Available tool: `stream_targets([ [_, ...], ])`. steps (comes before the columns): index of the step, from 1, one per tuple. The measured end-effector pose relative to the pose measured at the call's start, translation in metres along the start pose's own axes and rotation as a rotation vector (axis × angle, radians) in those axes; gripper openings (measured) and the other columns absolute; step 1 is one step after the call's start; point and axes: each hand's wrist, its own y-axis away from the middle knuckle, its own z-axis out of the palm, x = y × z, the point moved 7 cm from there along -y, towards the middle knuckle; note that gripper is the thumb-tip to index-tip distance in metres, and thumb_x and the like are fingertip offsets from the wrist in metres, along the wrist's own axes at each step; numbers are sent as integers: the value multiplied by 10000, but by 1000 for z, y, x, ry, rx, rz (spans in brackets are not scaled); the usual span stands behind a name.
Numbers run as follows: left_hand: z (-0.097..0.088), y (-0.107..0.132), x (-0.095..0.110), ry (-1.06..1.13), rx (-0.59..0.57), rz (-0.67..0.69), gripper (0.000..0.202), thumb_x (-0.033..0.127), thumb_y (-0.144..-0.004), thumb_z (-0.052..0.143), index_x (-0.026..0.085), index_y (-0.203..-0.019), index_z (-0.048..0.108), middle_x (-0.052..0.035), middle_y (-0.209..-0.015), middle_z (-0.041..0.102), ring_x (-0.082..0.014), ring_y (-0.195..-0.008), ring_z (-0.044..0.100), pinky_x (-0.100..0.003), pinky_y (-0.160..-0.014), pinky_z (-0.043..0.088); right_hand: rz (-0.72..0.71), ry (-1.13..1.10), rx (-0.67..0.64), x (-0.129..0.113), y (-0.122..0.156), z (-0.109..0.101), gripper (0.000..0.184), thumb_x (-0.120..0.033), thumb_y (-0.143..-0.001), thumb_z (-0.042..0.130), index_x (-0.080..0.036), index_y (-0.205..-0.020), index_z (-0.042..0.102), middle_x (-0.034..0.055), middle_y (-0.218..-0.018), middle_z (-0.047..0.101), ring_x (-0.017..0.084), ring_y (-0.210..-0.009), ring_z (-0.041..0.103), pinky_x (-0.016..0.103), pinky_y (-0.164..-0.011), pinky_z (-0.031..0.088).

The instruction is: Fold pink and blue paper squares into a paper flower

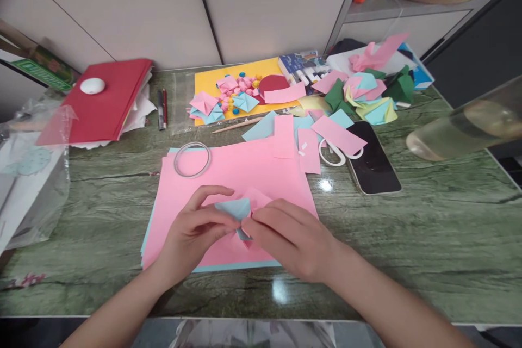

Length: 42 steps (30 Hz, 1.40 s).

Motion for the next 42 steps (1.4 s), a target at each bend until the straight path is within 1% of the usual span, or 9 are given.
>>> stream_targets([
  [3,0,0,0,-51,-3,17,172,100,-785,579,219,-808,701,-69,-1093,520,-130,-809,599,-208,-587,519,73,-66,4,4,0,1,163,-133,-871,464,-179,-991,564,29,-825,652,131,-734,582,241,-660,510],
  [5,0,0,2,-92,-1,46,175,105,-788,575,225,-817,698,-67,-1067,538,-142,-832,594,-210,-583,519,74,-67,-2,4,0,2,159,-133,-873,465,-162,-990,568,37,-831,647,134,-750,577,245,-669,502],
  [10,2,0,5,-154,-12,102,167,111,-793,572,222,-830,691,-75,-1092,552,-167,-910,589,-219,-604,518,-23,-20,7,-4,0,0,165,-100,-884,436,-122,-963,579,55,-811,631,138,-776,553,260,-671,479],
  [14,3,-1,3,-176,-29,91,157,118,-797,567,216,-821,687,-80,-1081,575,-179,-925,593,-223,-601,521,-50,12,1,-5,0,-1,165,-92,-883,432,-116,-968,571,54,-788,624,144,-761,547,267,-650,475],
  [19,3,-2,4,-193,-17,94,138,114,-782,587,210,-787,687,-78,-1051,605,-184,-914,605,-233,-612,524,-143,89,32,-11,0,-3,184,-84,-881,414,-89,-980,569,68,-738,619,163,-755,566,282,-637,488],
  [26,3,0,5,-180,36,117,115,128,-772,610,208,-771,692,-74,-1040,626,-178,-896,611,-244,-618,512,-128,137,56,-11,-2,-3,181,-79,-871,419,-96,-970,569,65,-733,635,159,-736,572,282,-618,497],
  [33,4,-1,2,-150,39,138,134,103,-771,610,208,-775,693,-75,-1076,622,-166,-899,610,-251,-661,494,-142,172,73,-14,-2,-5,165,-84,-865,437,-93,-955,575,66,-713,630,163,-719,578,286,-608,497],
  [37,5,0,2,-137,39,106,123,123,-784,593,195,-751,687,-90,-1086,615,-166,-847,614,-254,-627,498,-136,164,74,-13,-2,-5,181,-81,-870,419,-88,-975,567,68,-713,631,161,-712,579,288,-605,498],
  [42,8,2,-2,-58,-15,52,135,104,-791,559,188,-780,664,-110,-1189,544,-116,-689,595,-261,-605,506,-120,145,63,-11,-1,-2,195,-83,-871,417,-114,-999,561,61,-745,643,163,-747,583,289,-624,503],
])
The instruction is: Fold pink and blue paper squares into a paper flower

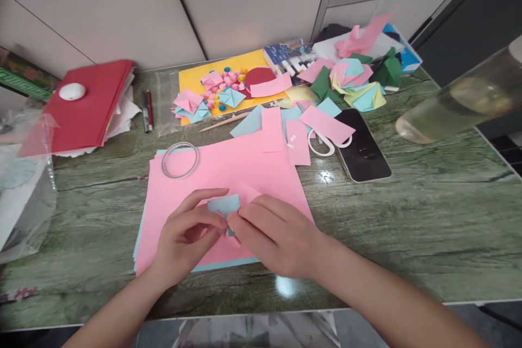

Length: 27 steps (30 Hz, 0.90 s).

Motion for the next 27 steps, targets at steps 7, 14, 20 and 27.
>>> stream_targets([
  [7,-2,-1,-1,42,24,-14,137,94,-784,563,184,-768,666,-106,-1180,531,-114,-691,590,-237,-548,484,246,-193,-58,15,8,7,163,-137,-856,492,-182,-994,567,26,-817,661,140,-745,602,257,-660,509],
  [14,-7,-1,2,58,42,6,169,56,-766,555,182,-763,668,-108,-1164,539,-124,-729,601,-262,-619,500,385,-304,-38,23,11,7,200,-119,-819,554,-223,-989,574,10,-840,666,137,-756,620,255,-659,518],
  [20,-10,0,6,26,44,38,211,17,-745,539,192,-779,653,-89,-1171,532,-143,-821,605,-293,-731,506,222,-218,79,12,-3,-1,225,-14,-765,576,-160,-929,623,53,-810,641,142,-754,616,253,-622,516],
  [27,-8,1,11,11,11,66,198,34,-740,563,200,-819,636,-74,-1165,527,-191,-1038,547,-309,-829,491,87,-176,35,10,3,5,225,41,-743,551,-114,-889,621,97,-844,627,172,-796,585,312,-622,523],
])
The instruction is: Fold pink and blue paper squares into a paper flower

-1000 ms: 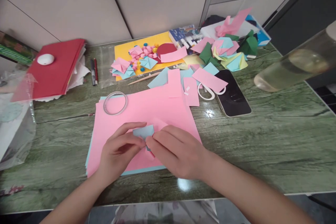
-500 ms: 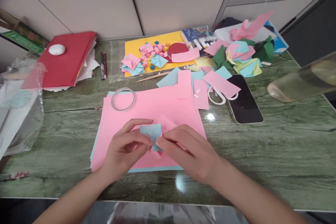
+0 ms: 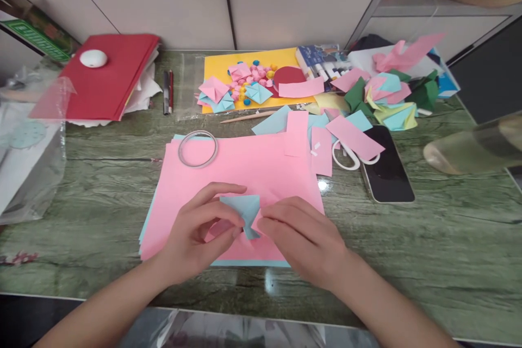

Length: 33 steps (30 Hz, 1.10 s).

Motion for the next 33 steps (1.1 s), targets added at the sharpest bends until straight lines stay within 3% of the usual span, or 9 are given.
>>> stream_targets([
  [6,2,0,0,17,-27,-14,152,75,-768,575,194,-835,640,-83,-1130,534,-171,-1021,546,-248,-756,510,-3,-14,-3,0,2,-1,216,24,-752,569,-109,-913,623,102,-890,627,178,-826,566,315,-633,519],
  [11,2,-2,-1,27,-41,5,217,70,-775,574,203,-936,634,-79,-1102,554,-160,-1001,554,-262,-790,504,1,11,-13,-3,1,-3,199,6,-768,574,-112,-921,622,86,-889,627,161,-835,565,293,-654,513],
  [23,3,0,-1,32,-51,42,260,52,-746,608,198,-951,674,-62,-963,624,-141,-867,598,-255,-752,498,-39,65,-64,-10,0,-2,134,-52,-827,525,-117,-911,608,90,-893,632,165,-854,575,293,-667,542],
  [28,4,-1,-6,154,-82,-67,239,89,-782,579,212,-959,683,-66,-953,632,-155,-862,593,-281,-765,490,-76,160,-96,-15,-4,-2,134,-77,-858,486,-140,-868,604,80,-840,642,152,-832,600,273,-684,561],
  [33,4,-4,-16,260,-23,-201,165,135,-767,625,222,-884,702,-44,-849,635,-146,-808,589,-273,-739,473,-96,158,-125,-16,-4,0,147,-81,-871,462,-130,-860,600,79,-801,649,143,-809,610,252,-700,567],
])
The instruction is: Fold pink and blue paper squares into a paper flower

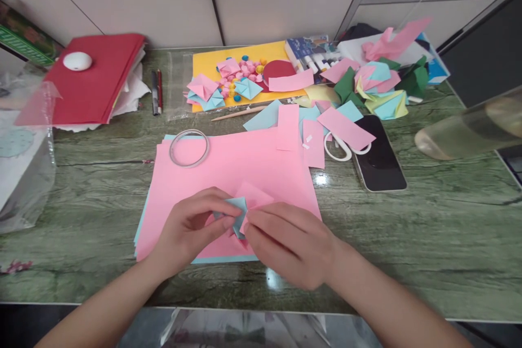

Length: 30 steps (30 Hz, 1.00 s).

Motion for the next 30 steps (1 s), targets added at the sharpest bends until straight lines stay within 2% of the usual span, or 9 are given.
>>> stream_targets([
  [8,6,1,-3,74,-31,-68,215,153,-742,656,224,-939,703,-52,-885,636,-146,-823,579,-256,-706,472,60,-63,17,5,0,4,136,-102,-882,458,-135,-871,589,72,-828,636,135,-813,591,255,-688,560],
  [16,6,2,-1,-37,-35,-45,242,148,-760,629,219,-985,686,-66,-947,654,-169,-877,598,-293,-758,481,108,-111,17,9,3,10,112,-77,-851,496,-145,-885,577,63,-820,629,141,-800,578,256,-700,559],
  [26,6,2,-4,-101,-42,-68,260,124,-760,615,212,-997,680,-70,-977,653,-172,-903,598,-296,-790,486,23,-59,18,7,2,13,128,-46,-831,512,-150,-882,568,50,-802,614,146,-816,565,270,-659,538],
  [30,6,1,-6,-98,-37,-88,254,130,-758,617,204,-994,678,-73,-970,650,-174,-895,595,-293,-758,487,-5,-34,33,5,3,14,121,-37,-812,539,-129,-884,570,61,-808,616,155,-824,566,281,-654,532],
])
